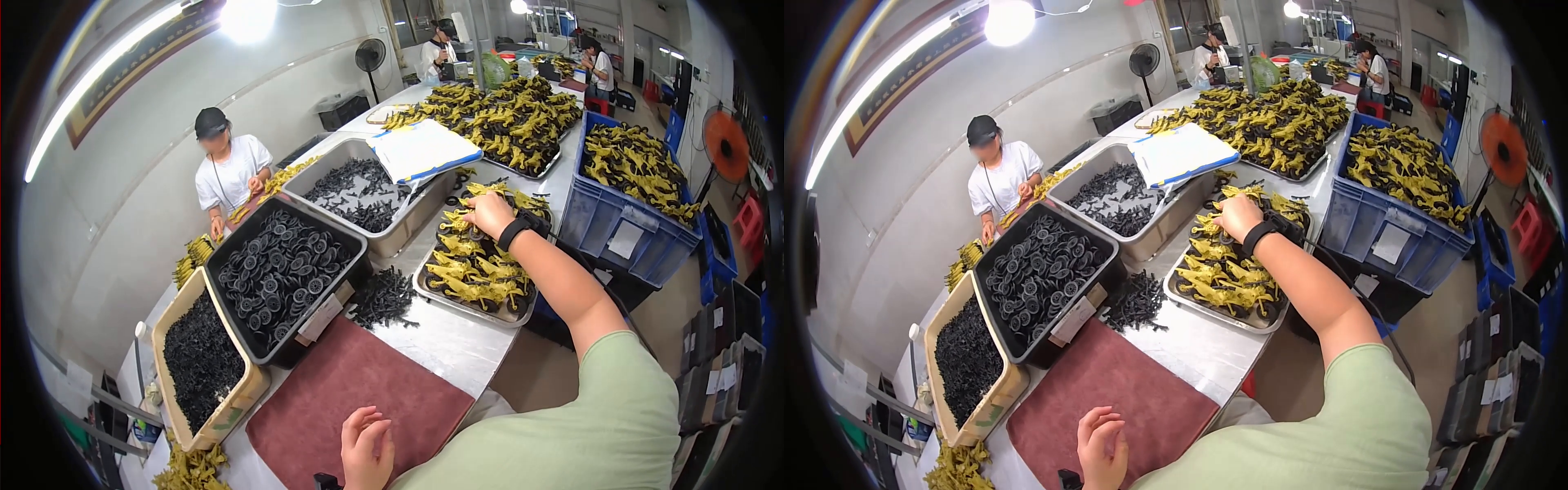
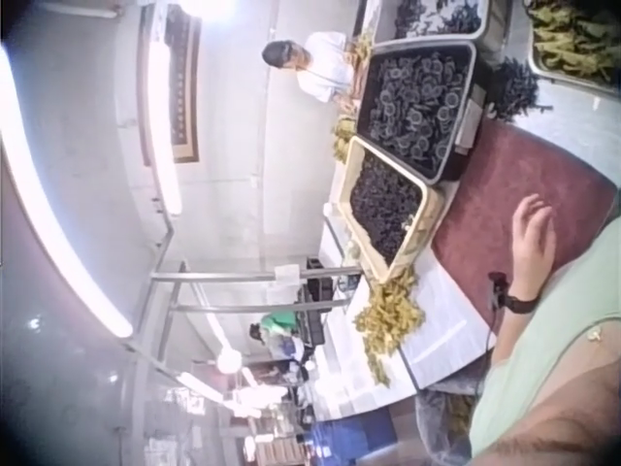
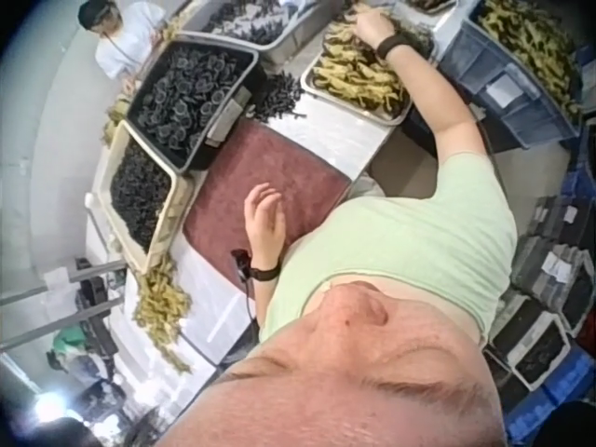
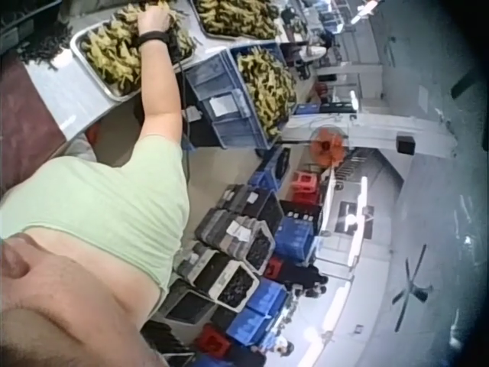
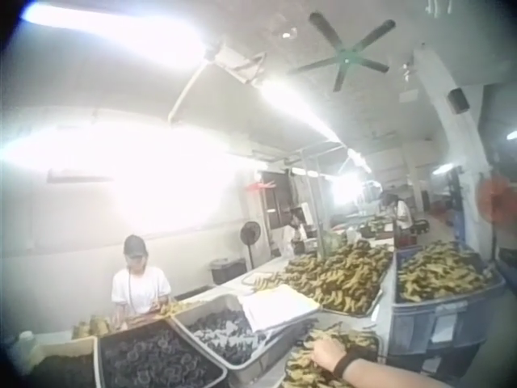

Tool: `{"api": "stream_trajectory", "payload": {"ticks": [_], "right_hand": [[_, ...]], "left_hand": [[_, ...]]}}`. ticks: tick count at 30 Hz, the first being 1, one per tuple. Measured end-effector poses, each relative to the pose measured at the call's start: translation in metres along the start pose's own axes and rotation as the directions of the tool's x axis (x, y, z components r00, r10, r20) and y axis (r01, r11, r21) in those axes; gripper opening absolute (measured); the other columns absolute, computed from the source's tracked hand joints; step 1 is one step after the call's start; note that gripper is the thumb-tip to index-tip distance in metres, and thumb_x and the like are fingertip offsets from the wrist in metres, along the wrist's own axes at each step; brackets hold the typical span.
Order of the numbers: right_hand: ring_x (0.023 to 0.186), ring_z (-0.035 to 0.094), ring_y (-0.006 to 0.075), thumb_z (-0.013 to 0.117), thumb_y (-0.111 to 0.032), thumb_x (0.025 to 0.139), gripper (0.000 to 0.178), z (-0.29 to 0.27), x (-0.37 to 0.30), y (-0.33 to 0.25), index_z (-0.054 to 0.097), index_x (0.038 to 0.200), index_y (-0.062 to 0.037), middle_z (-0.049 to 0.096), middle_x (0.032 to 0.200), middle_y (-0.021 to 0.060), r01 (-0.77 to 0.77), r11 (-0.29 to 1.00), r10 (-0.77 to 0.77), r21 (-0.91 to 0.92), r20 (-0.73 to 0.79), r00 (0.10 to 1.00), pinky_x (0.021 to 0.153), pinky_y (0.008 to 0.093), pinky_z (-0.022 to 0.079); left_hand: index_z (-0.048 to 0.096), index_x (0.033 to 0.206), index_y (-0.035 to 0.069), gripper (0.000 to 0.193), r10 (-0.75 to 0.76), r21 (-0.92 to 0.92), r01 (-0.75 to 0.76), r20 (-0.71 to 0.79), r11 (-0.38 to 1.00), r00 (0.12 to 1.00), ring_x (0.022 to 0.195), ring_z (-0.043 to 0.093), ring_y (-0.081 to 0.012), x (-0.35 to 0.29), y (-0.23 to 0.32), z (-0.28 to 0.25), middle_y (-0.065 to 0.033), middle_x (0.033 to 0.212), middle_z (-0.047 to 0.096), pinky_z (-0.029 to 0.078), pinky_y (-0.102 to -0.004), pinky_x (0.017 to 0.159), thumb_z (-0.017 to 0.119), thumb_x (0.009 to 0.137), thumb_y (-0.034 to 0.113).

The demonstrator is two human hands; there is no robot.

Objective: The worker attaches wheels to yellow plastic toy motorcycle bodies at an assembly workstation.

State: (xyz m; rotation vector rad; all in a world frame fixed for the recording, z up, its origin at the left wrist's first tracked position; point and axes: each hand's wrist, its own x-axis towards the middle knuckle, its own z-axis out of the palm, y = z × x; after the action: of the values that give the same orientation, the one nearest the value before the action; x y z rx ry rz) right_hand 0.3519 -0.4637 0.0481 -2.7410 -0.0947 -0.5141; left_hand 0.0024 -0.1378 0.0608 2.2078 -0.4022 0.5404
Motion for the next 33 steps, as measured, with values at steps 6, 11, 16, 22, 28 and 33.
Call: {"api": "stream_trajectory", "payload": {"ticks": [6,11,16,22,28,33], "right_hand": [[0.108,0.056,0.0349,0.074,-0.033,0.078,0.038,-0.005,-0.011,-0.01,0.066,0.108,-0.01,0.056,0.114,0.0182,-0.002,0.999,-0.001,-0.052,-0.048,0.999,0.088,0.0451,0.047],[0.122,0.046,0.0308,0.066,-0.029,0.081,0.031,0.021,-0.019,-0.008,0.066,0.109,-0.0157,0.055,0.122,0.0108,0.507,0.841,-0.53,-0.187,-0.098,0.842,0.095,0.049,0.041],[0.106,0.054,0.0266,0.062,-0.026,0.079,0.018,0.022,-0.008,-0.024,0.071,0.092,-0.0163,0.061,0.102,0.0075,0.516,0.789,-0.498,-0.335,0.145,0.855,0.08,0.0445,0.047],[0.124,0.045,0.0379,0.067,-0.005,0.075,0.041,-0.004,-0.052,-0.054,0.062,0.116,-0.0088,0.039,0.14,0.0212,0.503,0.864,-0.503,-0.021,-0.047,0.863,0.1,0.044,0.04],[0.119,0.049,0.0367,0.069,-0.006,0.078,0.046,-0.018,-0.164,-0.141,0.057,0.122,-0.0067,0.04,0.136,0.0222,0.591,0.577,-0.799,0.564,0.238,0.553,0.101,0.0405,0.041],[0.116,0.051,0.0424,0.073,-0.017,0.078,0.053,-0.027,-0.233,-0.208,0.054,0.127,-0.0083,0.033,0.139,0.027,0.436,0.521,-0.853,0.734,0.473,0.222,0.095,0.0429,0.047]], "left_hand": [[0.061,0.097,-0.001,0.017,0.004,-0.007,-0.004,0.002,1.0,1.0,0.099,0.059,-0.0284,-0.001,0.003,-0.003,-0.0172,0.116,0.054,0.049,-0.0337,0.083,0.059,0.082,-0.009],[0.061,0.096,-0.001,0.018,0.003,-0.018,-0.003,-0.006,1.0,1.0,0.098,0.06,-0.0283,-0.004,0.002,-0.003,-0.0163,0.115,0.054,0.05,-0.0328,0.082,0.057,0.082,-0.012],[0.06,0.106,0.002,0.025,-0.068,-0.009,0.069,0.08,0.998,0.994,0.102,0.058,-0.0299,-0.021,-0.012,-0.015,-0.0163,0.116,0.055,0.046,-0.0377,0.086,0.066,0.081,0.003],[0.062,0.099,0.006,0.021,-0.075,0.185,0.064,0.053,0.981,0.996,0.101,0.059,-0.0268,-0.041,-0.024,-0.049,-0.0095,0.108,0.059,0.046,-0.0364,0.084,0.064,0.079,0.002],[0.062,0.101,0.007,0.024,-0.278,0.488,0.452,-0.388,0.747,0.879,0.097,0.058,-0.0292,-0.11,-0.085,-0.122,-0.0084,0.103,0.061,0.045,-0.0416,0.083,0.065,0.078,0.012],[0.056,0.115,0.008,0.046,-0.153,0.555,0.754,-0.76,0.353,0.631,0.109,0.052,-0.0315,-0.192,-0.153,-0.195,-0.011,0.114,0.056,0.042,-0.0486,0.087,0.071,0.074,0.02]]}}
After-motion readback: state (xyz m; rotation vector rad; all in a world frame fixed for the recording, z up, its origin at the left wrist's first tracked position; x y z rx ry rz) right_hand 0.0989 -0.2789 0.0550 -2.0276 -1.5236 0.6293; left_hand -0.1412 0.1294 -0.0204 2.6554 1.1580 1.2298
